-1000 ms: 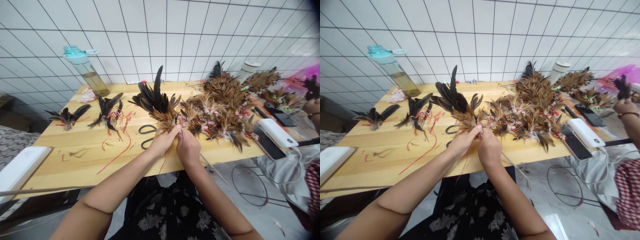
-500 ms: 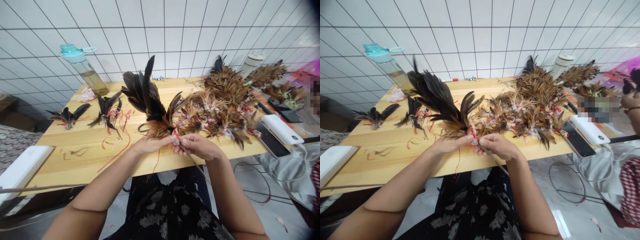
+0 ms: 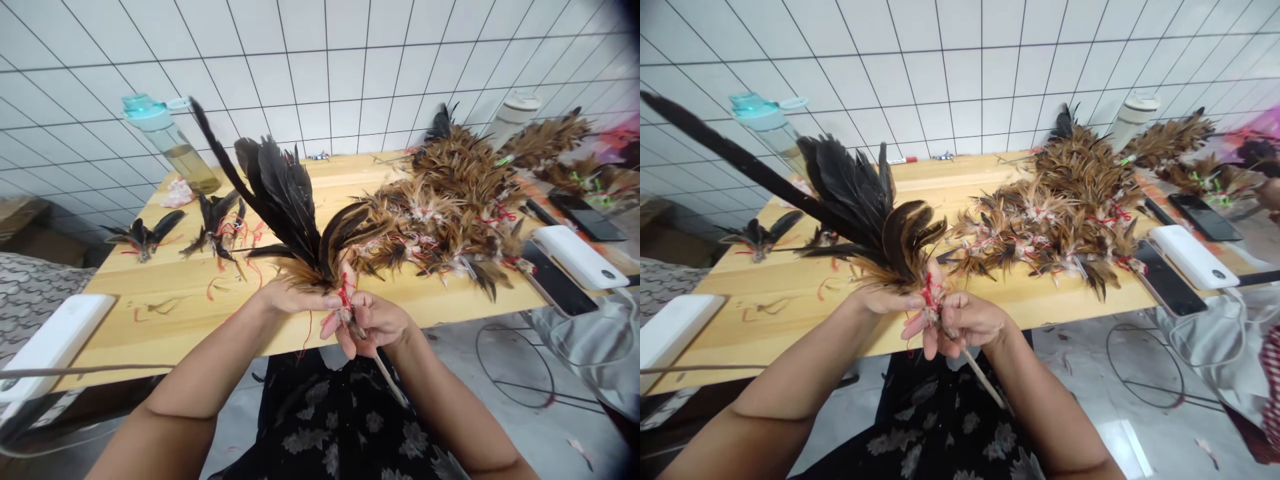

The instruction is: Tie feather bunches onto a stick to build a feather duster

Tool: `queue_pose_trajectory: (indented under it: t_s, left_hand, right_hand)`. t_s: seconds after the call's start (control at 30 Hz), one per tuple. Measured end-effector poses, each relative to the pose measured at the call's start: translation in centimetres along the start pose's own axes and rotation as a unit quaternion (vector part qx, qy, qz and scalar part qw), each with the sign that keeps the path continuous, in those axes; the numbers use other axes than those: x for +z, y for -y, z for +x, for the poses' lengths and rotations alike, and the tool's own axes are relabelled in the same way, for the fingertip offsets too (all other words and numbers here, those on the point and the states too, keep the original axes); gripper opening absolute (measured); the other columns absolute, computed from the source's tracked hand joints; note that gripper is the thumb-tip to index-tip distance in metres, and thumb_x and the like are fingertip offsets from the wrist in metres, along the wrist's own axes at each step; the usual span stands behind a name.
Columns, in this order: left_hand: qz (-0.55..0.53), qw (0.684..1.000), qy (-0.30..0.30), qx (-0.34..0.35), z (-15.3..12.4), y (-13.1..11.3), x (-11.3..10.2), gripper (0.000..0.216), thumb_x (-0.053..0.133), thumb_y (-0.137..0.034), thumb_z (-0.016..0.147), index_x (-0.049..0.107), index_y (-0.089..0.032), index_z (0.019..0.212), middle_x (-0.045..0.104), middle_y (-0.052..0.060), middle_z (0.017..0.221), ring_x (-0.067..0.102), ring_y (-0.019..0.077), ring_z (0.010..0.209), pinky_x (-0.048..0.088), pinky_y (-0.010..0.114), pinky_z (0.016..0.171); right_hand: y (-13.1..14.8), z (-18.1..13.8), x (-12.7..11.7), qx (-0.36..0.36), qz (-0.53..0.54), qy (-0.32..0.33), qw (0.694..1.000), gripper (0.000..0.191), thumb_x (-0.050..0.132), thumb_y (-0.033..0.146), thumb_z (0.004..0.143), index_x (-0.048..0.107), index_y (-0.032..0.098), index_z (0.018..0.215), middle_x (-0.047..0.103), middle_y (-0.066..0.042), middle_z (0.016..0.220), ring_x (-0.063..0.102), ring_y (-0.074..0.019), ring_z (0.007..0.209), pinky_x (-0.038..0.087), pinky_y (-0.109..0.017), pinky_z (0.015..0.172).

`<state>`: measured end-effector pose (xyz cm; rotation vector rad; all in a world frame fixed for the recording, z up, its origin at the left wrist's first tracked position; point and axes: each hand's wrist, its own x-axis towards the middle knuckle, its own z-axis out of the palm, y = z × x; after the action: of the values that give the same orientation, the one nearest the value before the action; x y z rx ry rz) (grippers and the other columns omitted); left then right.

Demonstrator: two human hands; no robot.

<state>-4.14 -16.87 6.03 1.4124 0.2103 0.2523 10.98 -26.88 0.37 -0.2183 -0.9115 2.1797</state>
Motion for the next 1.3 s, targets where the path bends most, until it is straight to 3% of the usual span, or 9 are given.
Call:
queue_pose_trajectory:
  t_s: [0.27, 0.37, 0.57, 0.8, 0.9, 1.07, 1.13, 1.2, 1.3]
  left_hand:
    - [-0.005, 1.000, 0.012, -0.001, -0.2, 0.0, -0.6, 0.032, 0.079, -0.043, 0.066, 0.064, -0.019, 0.081, 0.062, 0.005, 0.069, 0.055, 0.0124, 0.054, 0.047, 0.026, 0.054]
    - [-0.039, 0.999, -0.005, -0.012, 0.1, 0.4, -0.6, 0.037, 0.078, -0.048, 0.066, 0.064, -0.018, 0.082, 0.061, 0.002, 0.060, 0.054, 0.0118, 0.046, 0.048, 0.026, 0.053]
    - [-0.121, 0.970, -0.205, 0.050, 1.6, 1.4, 0.5, 0.051, 0.085, -0.055, 0.052, 0.061, -0.015, 0.074, 0.061, 0.001, 0.056, 0.054, 0.0116, 0.047, 0.047, 0.027, 0.053]
    - [-0.157, 0.954, -0.235, 0.099, 2.7, 1.8, 2.5, 0.038, 0.072, -0.048, 0.076, 0.053, -0.015, 0.076, 0.055, -0.003, 0.061, 0.051, 0.0066, 0.052, 0.044, 0.021, 0.056]
    - [-0.056, 0.964, -0.248, 0.083, 3.0, 1.8, 2.8, 0.035, 0.069, -0.047, 0.079, 0.055, -0.015, 0.079, 0.054, -0.003, 0.061, 0.049, 0.0071, 0.055, 0.041, 0.020, 0.055]
    - [0.022, 0.967, -0.248, 0.051, 3.9, 1.4, 2.7, 0.034, 0.069, -0.046, 0.077, 0.059, -0.014, 0.075, 0.063, 0.002, 0.071, 0.058, 0.0119, 0.067, 0.048, 0.025, 0.068]
    - [0.008, 0.967, -0.249, 0.057, 4.2, 1.2, 2.5, 0.033, 0.073, -0.044, 0.073, 0.061, -0.013, 0.080, 0.066, 0.003, 0.077, 0.060, 0.0127, 0.072, 0.049, 0.025, 0.072]
    - [-0.008, 0.967, -0.249, 0.055, 4.2, 1.1, 2.2, 0.034, 0.076, -0.042, 0.070, 0.062, -0.013, 0.082, 0.066, 0.002, 0.076, 0.061, 0.0126, 0.072, 0.050, 0.025, 0.073]
    - [-0.028, 0.971, -0.235, 0.037, 3.9, 1.0, 1.7, 0.036, 0.078, -0.043, 0.068, 0.060, -0.013, 0.078, 0.064, 0.001, 0.069, 0.060, 0.0115, 0.067, 0.051, 0.025, 0.070]
  right_hand:
    - [-0.8, 0.8, 1.4, -0.028, 0.058, 0.026, 0.998, 0.052, 0.064, 0.058, 0.080, 0.068, 0.009, 0.095, 0.057, 0.003, 0.057, 0.026, 0.0010, 0.027, 0.013, -0.014, 0.026]
    - [-0.1, 1.0, 2.3, -0.063, 0.068, -0.043, 0.995, 0.036, 0.064, 0.047, 0.085, 0.066, 0.011, 0.089, 0.041, 0.011, 0.046, 0.017, 0.0004, 0.029, 0.020, -0.013, 0.032]
    - [2.2, 0.9, 3.7, -0.098, 0.021, -0.208, 0.973, 0.029, 0.068, 0.044, 0.081, 0.060, 0.016, 0.081, 0.031, 0.013, 0.043, 0.011, -0.0015, 0.034, 0.019, -0.015, 0.035]
    - [3.1, 0.3, 3.9, -0.156, -0.098, -0.329, 0.926, 0.033, 0.064, 0.048, 0.081, 0.055, 0.016, 0.077, 0.036, 0.011, 0.044, 0.015, -0.0025, 0.035, 0.013, -0.019, 0.038]
    - [2.5, 0.4, 3.1, -0.176, -0.239, -0.424, 0.856, 0.036, 0.058, 0.051, 0.084, 0.056, 0.016, 0.076, 0.041, 0.008, 0.047, 0.025, -0.0051, 0.039, 0.018, -0.021, 0.041]
    - [1.4, 0.7, 1.8, -0.206, -0.518, -0.547, 0.625, 0.035, 0.046, 0.043, 0.090, 0.051, 0.020, 0.065, 0.049, 0.001, 0.057, 0.044, -0.0123, 0.055, 0.034, -0.025, 0.054]
    - [1.4, 0.8, 1.7, -0.206, -0.557, -0.563, 0.575, 0.031, 0.045, 0.041, 0.090, 0.053, 0.020, 0.068, 0.052, 0.000, 0.061, 0.047, -0.0141, 0.060, 0.036, -0.026, 0.058]
    - [1.6, 0.7, 1.7, -0.191, -0.544, -0.558, 0.597, 0.030, 0.047, 0.043, 0.088, 0.053, 0.020, 0.070, 0.052, 0.000, 0.062, 0.046, -0.0139, 0.060, 0.035, -0.026, 0.058]
    - [2.6, 0.1, 1.9, -0.141, -0.413, -0.482, 0.760, 0.041, 0.049, 0.055, 0.087, 0.049, 0.019, 0.067, 0.045, 0.003, 0.056, 0.035, -0.0093, 0.049, 0.027, -0.023, 0.048]
